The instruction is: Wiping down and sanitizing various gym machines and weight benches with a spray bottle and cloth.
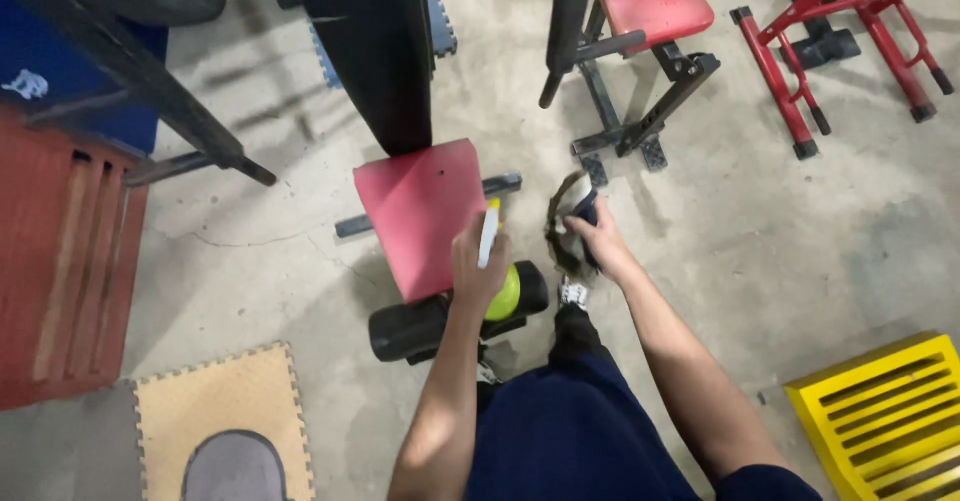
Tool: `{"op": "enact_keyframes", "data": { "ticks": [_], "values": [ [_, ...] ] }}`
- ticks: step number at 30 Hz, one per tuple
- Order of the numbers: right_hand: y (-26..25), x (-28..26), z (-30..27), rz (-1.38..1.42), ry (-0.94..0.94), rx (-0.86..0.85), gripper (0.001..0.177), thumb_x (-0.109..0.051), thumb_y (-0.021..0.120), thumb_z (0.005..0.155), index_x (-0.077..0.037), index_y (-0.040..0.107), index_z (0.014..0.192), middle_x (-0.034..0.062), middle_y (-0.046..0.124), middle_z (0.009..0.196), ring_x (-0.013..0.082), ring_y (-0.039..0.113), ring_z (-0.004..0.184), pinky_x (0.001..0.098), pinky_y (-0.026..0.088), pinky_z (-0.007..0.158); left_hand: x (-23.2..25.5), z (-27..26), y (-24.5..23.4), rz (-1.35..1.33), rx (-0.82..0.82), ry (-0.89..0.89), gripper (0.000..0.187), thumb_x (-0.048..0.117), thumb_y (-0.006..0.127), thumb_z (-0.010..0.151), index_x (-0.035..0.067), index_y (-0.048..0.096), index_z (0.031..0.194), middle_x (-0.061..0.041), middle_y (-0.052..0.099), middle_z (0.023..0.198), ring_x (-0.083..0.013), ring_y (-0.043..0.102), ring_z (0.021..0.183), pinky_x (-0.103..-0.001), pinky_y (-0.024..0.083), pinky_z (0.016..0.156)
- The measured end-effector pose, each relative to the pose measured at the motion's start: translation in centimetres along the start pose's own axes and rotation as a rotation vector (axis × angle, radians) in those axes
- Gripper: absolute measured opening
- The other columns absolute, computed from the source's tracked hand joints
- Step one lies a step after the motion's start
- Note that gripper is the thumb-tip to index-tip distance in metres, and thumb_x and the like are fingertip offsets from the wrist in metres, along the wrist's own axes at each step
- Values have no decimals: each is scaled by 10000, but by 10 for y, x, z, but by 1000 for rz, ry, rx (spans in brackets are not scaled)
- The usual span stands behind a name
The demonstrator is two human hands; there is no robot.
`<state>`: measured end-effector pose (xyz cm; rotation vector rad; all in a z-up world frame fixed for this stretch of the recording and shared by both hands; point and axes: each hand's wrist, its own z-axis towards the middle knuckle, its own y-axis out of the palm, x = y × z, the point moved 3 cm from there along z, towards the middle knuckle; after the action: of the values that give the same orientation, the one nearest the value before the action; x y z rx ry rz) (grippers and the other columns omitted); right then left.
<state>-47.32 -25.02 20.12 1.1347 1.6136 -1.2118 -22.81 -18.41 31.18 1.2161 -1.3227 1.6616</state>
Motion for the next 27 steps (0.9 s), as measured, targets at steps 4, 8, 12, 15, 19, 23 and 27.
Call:
{"op": "enact_keyframes", "data": {
  "ticks": [4,8,12,15,19,23,27],
  "values": [
    [-36,-23,24,195,55,-40,514,-140,726,873,-53,518,1335,50,641,1145,161,591,1036,326,512,879,30,35,38,91,108,174,272,64,616,834,21,706,1087,-221,714,871,-387,705,725,-454,538,633],
    [-77,-21,71,388,151,-129,605,-152,735,849,-56,489,1394,61,638,1141,190,618,1010,346,534,849,57,80,79,111,151,214,199,96,579,873,45,690,1031,-193,728,902,-380,721,763,-442,574,661],
    [-117,-19,112,267,325,-192,519,-156,712,869,-14,571,1348,95,689,1182,202,672,1024,350,563,837,108,118,108,111,178,18,151,205,660,911,58,674,942,-191,708,801,-416,697,765,-469,543,653],
    [-139,1,147,281,236,-277,540,-105,718,849,-56,568,1366,55,682,1260,147,653,1094,295,532,903,124,136,124,131,218,-68,182,242,688,908,63,658,925,-187,701,777,-425,687,747,-479,518,624],
    [-145,-12,169,288,498,-327,479,-112,696,839,-25,575,1294,131,687,1071,268,676,919,413,567,764,136,148,137,145,287,-68,193,236,695,918,50,646,916,-196,684,768,-436,672,760,-474,526,636],
    [-139,2,195,249,376,-393,477,-124,705,878,12,589,1321,86,684,1099,209,656,964,349,532,808,146,150,140,137,316,15,165,204,696,903,50,653,947,-183,686,801,-421,678,762,-458,525,640],
    [-116,3,194,286,398,-340,582,-154,733,873,-27,524,1400,61,656,1173,147,630,1019,308,522,839,149,143,143,155,253,56,168,181,700,946,34,640,890,-177,681,823,-416,674,781,-449,507,656]
  ]
}}
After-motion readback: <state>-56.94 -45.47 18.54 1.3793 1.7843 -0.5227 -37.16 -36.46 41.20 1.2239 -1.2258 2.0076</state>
